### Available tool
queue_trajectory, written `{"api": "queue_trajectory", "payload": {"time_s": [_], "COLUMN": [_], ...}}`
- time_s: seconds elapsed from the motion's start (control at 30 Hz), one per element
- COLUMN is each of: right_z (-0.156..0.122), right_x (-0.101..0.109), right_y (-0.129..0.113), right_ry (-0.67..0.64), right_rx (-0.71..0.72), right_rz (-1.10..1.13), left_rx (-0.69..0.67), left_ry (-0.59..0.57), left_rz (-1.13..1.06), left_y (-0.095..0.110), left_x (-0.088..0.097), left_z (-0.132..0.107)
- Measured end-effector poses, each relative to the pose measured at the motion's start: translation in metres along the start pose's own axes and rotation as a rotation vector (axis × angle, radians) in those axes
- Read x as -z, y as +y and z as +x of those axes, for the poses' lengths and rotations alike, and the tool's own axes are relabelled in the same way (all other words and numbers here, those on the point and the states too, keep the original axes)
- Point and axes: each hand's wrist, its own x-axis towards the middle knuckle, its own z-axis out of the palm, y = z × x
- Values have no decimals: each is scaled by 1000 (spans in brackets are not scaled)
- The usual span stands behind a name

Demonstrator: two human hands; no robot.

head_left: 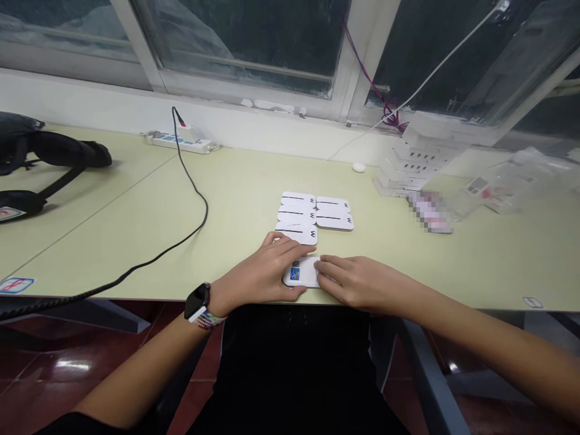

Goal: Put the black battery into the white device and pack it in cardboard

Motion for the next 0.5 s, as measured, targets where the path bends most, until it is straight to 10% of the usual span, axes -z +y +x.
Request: {"api": "queue_trajectory", "payload": {"time_s": [0.5], "right_z": [14], "right_x": [-6], "right_y": [-17], "right_ry": [-5], "right_rx": [-115], "right_rz": [-54], "left_rx": [8], "left_ry": [-14], "left_rz": [5], "left_y": [-3], "left_x": [0], "left_z": [0]}}
